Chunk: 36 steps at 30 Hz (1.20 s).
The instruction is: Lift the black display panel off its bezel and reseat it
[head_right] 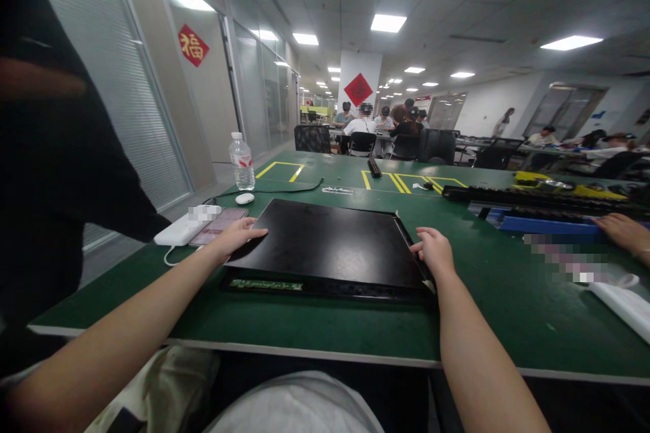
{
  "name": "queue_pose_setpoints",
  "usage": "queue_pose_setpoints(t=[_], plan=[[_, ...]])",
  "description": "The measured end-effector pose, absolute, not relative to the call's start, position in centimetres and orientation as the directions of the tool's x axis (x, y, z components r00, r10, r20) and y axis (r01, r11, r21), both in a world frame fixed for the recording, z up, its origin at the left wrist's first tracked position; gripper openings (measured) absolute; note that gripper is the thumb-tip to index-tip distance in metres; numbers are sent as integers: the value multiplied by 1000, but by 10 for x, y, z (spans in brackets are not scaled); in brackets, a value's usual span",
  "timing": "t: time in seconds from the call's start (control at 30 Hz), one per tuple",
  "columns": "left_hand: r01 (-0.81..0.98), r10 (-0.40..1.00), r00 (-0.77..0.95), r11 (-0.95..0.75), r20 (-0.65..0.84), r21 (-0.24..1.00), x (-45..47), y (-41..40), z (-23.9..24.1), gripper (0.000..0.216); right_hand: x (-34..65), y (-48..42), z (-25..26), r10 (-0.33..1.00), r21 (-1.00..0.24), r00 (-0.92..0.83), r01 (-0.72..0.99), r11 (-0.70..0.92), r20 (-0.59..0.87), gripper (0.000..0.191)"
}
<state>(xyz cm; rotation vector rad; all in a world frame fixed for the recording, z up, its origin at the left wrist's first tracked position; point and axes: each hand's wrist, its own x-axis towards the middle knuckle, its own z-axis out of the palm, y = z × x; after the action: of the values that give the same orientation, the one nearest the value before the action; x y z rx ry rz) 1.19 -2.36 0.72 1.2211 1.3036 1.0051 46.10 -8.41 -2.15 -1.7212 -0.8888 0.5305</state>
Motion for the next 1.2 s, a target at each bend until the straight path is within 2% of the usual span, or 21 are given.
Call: queue_pose_setpoints(t=[0.4, 0.8, 1.2], plan=[[92, 988, 89, 121, -129, 988, 13, -25, 8, 35, 462, -85, -23, 774, -935, 627, 319, -153, 87, 40], [71, 984, 125, 119, -127, 990, 11, -22, 4, 47, 464, -86, -23, 767, -923, 634, 345, -170, 96, 42], [73, 983, 137, 115, -125, 991, 12, -23, 6, 45, 464, -87, -21, 754, -896, 647, 394, -204, 113, 42]])
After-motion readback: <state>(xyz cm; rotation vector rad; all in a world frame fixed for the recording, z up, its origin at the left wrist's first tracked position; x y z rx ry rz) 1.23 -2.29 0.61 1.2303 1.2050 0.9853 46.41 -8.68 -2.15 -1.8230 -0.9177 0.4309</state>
